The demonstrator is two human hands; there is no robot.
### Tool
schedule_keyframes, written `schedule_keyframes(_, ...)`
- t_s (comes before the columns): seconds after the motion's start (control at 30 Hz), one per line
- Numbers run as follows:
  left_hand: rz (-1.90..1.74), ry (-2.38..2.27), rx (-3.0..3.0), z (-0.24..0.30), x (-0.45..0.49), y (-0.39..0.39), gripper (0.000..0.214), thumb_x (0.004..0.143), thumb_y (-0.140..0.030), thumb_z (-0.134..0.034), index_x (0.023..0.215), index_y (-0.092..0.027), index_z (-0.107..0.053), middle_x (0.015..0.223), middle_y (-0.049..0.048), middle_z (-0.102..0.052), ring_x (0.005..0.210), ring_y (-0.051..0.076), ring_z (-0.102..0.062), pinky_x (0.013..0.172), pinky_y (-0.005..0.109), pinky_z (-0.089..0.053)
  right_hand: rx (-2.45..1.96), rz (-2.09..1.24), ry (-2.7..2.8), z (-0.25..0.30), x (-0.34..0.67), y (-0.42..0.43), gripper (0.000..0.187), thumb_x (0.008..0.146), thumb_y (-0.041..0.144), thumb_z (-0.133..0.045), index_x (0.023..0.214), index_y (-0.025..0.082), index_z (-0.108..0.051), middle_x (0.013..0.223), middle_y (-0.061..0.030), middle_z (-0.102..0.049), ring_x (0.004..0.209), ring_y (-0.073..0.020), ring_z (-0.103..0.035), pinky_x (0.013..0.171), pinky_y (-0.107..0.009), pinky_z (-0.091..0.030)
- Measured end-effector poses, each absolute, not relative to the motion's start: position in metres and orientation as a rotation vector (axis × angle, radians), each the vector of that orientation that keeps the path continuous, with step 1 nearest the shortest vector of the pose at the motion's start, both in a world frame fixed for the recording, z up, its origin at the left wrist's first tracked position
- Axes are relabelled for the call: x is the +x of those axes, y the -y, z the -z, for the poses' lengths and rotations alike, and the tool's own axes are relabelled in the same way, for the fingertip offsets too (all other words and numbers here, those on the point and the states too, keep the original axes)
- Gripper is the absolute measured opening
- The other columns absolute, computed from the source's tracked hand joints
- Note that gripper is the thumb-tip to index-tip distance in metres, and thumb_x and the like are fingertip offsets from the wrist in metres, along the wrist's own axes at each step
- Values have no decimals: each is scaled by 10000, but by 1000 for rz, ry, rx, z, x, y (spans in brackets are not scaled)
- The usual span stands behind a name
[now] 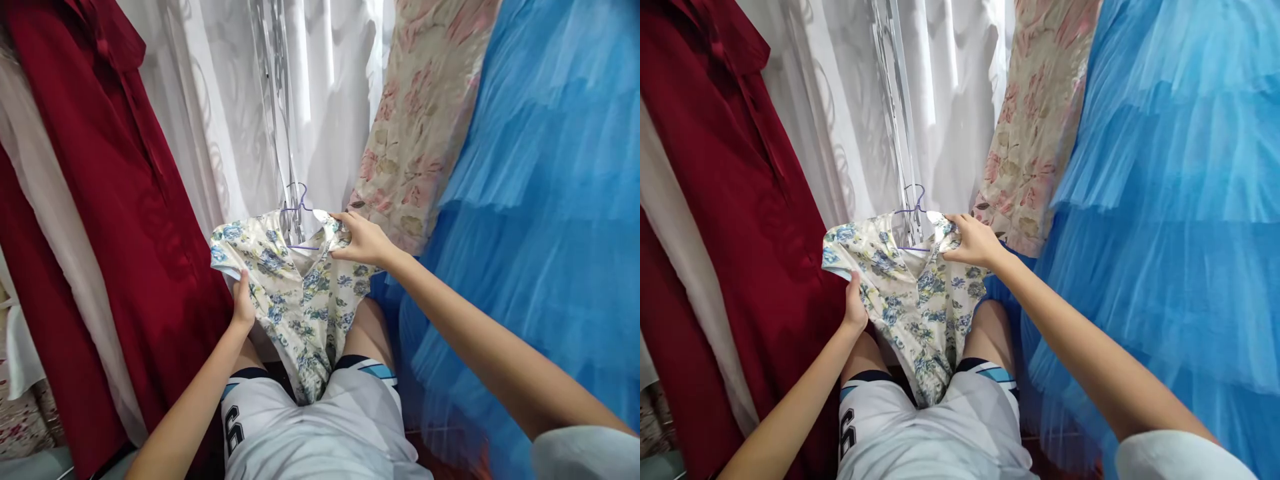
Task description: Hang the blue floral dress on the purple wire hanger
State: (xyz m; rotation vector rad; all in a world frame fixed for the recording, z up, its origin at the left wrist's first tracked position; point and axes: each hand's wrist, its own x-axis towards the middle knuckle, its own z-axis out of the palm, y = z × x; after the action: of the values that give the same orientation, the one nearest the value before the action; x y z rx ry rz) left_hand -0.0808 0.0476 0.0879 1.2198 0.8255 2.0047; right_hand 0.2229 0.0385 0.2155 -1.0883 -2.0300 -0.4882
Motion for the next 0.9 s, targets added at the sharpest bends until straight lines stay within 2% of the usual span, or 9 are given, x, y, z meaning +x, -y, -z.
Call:
schedule_keyframes(0.1,-1957,-907,1249,-60,-85,-42,371,774,-404,-731,1056,-181,-641,1131,80,-700,1166,258,-623,1023,387,-480,-977,492,2134,-210,228,-31,934,614,373,-760,1464,196,-417,1219,-137,-607,1083,-357,-602,890,-435,-499)
schedule_keyframes(0.2,-1943,-1015,1218,-34,-81,-31,331,780,-345,-731,1063,-202,-638,1136,79,-705,1153,251,-633,1029,394,-474,-865,513,2167,-186,233,-22,912,625,319,-754,1468,220,-419,1341,-147,-553,1172,-369,-556,970,-479,-460)
schedule_keyframes(0.3,-1947,-1099,1129,-16,-75,-19,292,821,-366,-690,1061,-207,-650,1164,85,-703,1159,253,-633,1021,398,-481,-757,485,1933,-145,218,-6,569,728,270,-695,1286,242,-589,1339,-118,-582,1247,-360,-512,1050,-530,-381)
schedule_keyframes(0.37,-1975,-1141,1095,-10,-73,-12,299,833,-390,-677,1072,-210,-654,1184,82,-700,1167,248,-630,1016,390,-486,-710,327,1629,-110,196,7,225,844,241,-593,1058,240,-665,1103,-92,-687,1132,-308,-589,1007,-493,-419)
schedule_keyframes(0.4,-1990,-1160,1092,-8,-74,-9,309,834,-399,-677,1078,-212,-655,1191,79,-699,1171,245,-629,1016,385,-486,-724,218,1471,-92,183,13,136,882,247,-555,964,230,-663,986,-86,-692,1007,-278,-630,937,-454,-462)
schedule_keyframes(0.47,-2001,-1195,1110,-8,-75,-3,331,832,-418,-679,1088,-211,-658,1198,77,-698,1172,244,-629,1008,377,-491,-833,-109,1404,-59,156,21,160,923,306,-518,849,221,-630,786,-58,-665,765,-232,-633,738,-368,-497)
schedule_keyframes(0.57,-2001,-1249,1172,-11,-76,8,350,831,-431,-684,1092,-199,-668,1190,83,-701,1154,250,-636,982,365,-501,-1056,-629,1573,-25,121,19,325,918,444,-531,689,214,-553,592,-29,-622,544,-192,-575,543,-299,-424)
schedule_keyframes(0.63,-2001,-1312,1213,-13,-75,17,334,834,-431,-683,1054,-180,-681,1138,93,-718,1113,256,-652,947,355,-513,-1135,-763,1618,-15,107,11,377,898,509,-544,671,208,-540,588,-35,-639,519,-183,-567,515,-282,-389)
schedule_keyframes(0.9,-2001,-1413,1355,-13,-63,46,313,850,-434,-665,966,-144,-684,1020,96,-728,1005,261,-661,863,332,-517,-933,-808,1490,-14,114,6,337,890,527,-559,824,199,-602,614,-10,-612,556,-168,-543,543,-270,-401)
